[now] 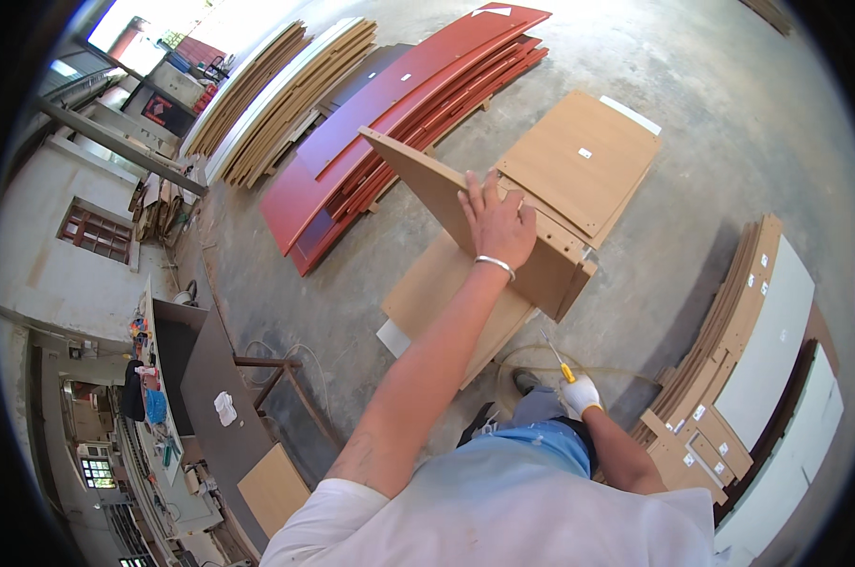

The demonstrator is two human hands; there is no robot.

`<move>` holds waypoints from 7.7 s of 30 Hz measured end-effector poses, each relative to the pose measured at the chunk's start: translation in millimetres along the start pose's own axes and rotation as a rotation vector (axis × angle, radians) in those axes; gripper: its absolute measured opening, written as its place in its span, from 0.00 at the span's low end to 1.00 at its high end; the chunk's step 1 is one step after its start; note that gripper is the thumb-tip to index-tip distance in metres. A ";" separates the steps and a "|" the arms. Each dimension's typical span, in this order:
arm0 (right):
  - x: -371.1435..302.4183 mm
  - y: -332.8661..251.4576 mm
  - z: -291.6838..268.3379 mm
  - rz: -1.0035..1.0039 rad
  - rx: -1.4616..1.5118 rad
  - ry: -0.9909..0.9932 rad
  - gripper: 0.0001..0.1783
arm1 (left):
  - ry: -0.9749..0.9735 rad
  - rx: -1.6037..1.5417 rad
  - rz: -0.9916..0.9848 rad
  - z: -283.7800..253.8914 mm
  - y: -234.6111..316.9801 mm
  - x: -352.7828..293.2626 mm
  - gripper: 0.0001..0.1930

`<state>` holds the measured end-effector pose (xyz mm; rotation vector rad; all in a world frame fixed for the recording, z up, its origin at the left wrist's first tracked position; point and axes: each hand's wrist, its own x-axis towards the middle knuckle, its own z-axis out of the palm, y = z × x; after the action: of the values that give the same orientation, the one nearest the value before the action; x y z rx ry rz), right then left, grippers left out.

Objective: The person repeatedly picks up flat wooden panels from the floor, uses a yellow-handled tool to work on pre-drilled holes, and places the panels onto a workbench. The person handles multiple panels one at a time throughout the clip.

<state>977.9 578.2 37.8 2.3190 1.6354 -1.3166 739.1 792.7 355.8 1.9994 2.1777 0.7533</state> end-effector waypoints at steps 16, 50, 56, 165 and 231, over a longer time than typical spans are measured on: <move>18.9 -148.0 -15.2 0.058 0.243 0.130 0.25 | -0.142 -0.235 -0.284 4.5 40.5 24.5 0.34; -49.8 -143.1 -60.1 -0.188 0.403 0.472 0.26 | -0.582 -0.187 -0.285 -28.8 28.3 44.0 0.42; 32.8 -94.4 -26.5 0.130 0.148 0.174 0.26 | -0.523 -0.223 -0.277 -21.2 29.0 42.9 0.43; -169.7 -296.7 272.0 -0.197 0.431 -1.217 0.24 | 1.543 -1.001 -0.975 -256.9 -87.9 -730.0 0.20; -84.2 -20.8 87.4 -0.322 -0.441 -0.190 0.17 | -1.339 0.468 -1.106 -68.9 -420.3 -805.8 0.19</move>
<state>899.4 483.6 43.4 1.6858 2.0396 -1.0350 441.0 -6.7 35.1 0.5420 1.9537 -0.9861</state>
